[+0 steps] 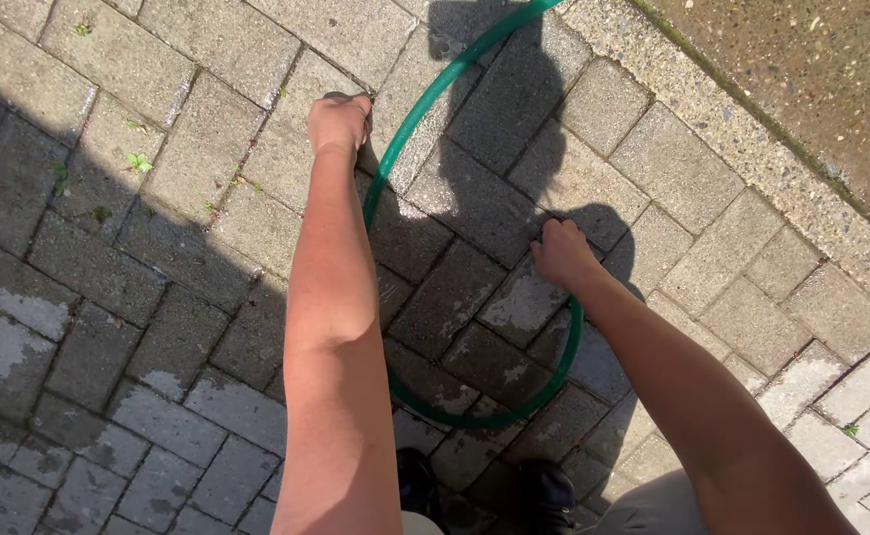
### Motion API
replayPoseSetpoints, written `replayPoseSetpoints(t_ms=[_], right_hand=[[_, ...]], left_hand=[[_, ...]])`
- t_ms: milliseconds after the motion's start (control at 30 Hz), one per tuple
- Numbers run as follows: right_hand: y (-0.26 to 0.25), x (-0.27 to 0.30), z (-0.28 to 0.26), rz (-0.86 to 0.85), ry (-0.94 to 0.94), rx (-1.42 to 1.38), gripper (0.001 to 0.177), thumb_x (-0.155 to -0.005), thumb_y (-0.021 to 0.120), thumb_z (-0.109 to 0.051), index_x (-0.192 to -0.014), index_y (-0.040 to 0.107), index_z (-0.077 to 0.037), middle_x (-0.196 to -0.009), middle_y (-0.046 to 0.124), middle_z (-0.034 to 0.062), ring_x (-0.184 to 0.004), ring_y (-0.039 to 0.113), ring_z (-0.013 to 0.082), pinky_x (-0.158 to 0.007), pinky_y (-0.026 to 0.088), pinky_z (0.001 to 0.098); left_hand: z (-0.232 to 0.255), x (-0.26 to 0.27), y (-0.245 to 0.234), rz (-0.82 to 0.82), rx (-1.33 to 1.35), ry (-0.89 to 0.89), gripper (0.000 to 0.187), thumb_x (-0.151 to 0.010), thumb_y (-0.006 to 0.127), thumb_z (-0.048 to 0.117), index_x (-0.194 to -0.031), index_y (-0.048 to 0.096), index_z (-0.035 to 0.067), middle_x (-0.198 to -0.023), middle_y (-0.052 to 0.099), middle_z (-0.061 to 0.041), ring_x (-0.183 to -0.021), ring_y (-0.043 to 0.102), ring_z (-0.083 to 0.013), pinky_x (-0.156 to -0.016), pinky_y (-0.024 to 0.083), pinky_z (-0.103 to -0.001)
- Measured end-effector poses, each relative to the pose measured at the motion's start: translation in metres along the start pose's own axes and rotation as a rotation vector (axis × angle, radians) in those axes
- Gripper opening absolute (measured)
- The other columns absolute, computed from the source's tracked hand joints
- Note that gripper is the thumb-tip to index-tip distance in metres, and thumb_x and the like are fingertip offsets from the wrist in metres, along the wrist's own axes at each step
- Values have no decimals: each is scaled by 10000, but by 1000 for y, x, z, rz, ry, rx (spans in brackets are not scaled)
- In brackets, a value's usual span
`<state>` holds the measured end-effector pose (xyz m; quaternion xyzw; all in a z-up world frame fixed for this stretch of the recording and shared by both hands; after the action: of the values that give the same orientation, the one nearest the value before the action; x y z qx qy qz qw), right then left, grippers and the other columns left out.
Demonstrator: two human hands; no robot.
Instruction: The person holds a green garden hose and uses water to rinse concrete outdoor stairs and a paved area. They pull weeds from between paving stones by hand while rinsing the surface.
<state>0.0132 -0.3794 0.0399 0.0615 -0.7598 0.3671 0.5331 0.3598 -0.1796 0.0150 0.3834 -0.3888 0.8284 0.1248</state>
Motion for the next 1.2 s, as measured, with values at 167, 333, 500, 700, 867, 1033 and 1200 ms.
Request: replayPoseSetpoints(t_ms=[167,333,500,700,867,1033,1200], right_hand=[[2,-5,4,-6,0,-4,248,-1103,514,-305,-1070,486,-60,-1220,459,241,-966,503,405,-819,489,585],[1,-4,1,9,8,2,296,-1091,533,-304,-1180,506,-23,-1307,442,277,-1045,522,460,-866,509,634],[-3,-1,-4,-3,20,-10,243,-1097,524,-272,-1165,498,-39,-1299,434,273,-1041,513,457,-849,507,635],[0,-6,-1,9,18,16,258,-1087,549,-286,-1165,510,-43,-1288,448,273,-927,545,443,-800,532,630],[-1,-2,-2,-19,31,-3,274,-1094,528,-296,-1178,497,-37,-1338,421,275,-1042,520,460,-845,515,638],[-6,8,-11,-18,64,-17,312,-1088,536,-289,-1239,501,-18,-1368,415,279,-1105,523,476,-889,523,638],[-4,7,-6,-22,62,-21,387,-1089,496,-338,-1324,466,-33,-1378,404,254,-1196,480,461,-964,476,606]], left_hand=[[4,29,-36,-301,189,-3,332,-1128,555,229,-842,675,111,-597,584,32,-409,436,-38,-346,376,-170],[8,-1,-13,-80,-339,142,314,-1031,593,467,-955,700,182,-891,664,-11,-830,624,-231,-766,509,-395],[32,-4,13,69,-624,188,325,-906,572,62,-1144,766,168,-1189,748,-97,-1114,708,-322,-911,583,-426],[43,0,26,17,-685,87,131,-1030,624,146,-1065,750,147,-950,755,-10,-863,725,-162,-702,618,-306],[24,-1,24,140,-488,217,127,-892,667,265,-960,743,189,-971,782,-34,-914,740,-236,-802,594,-366],[-22,-36,33,232,-127,435,165,-828,635,294,-759,542,178,-745,599,-32,-728,569,-263,-668,480,-417],[8,1,-41,256,552,624,164,-984,589,29,-1039,620,180,-790,565,76,-618,422,-47,-551,366,-225]])
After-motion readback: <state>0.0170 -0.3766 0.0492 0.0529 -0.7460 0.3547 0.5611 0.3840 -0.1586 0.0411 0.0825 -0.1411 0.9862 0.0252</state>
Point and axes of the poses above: each hand's wrist, its own x-axis away from the middle knuckle, its own y-axis out of the palm, z = x × y, the point moved 2 cm from there along -x, towards the middle knuckle
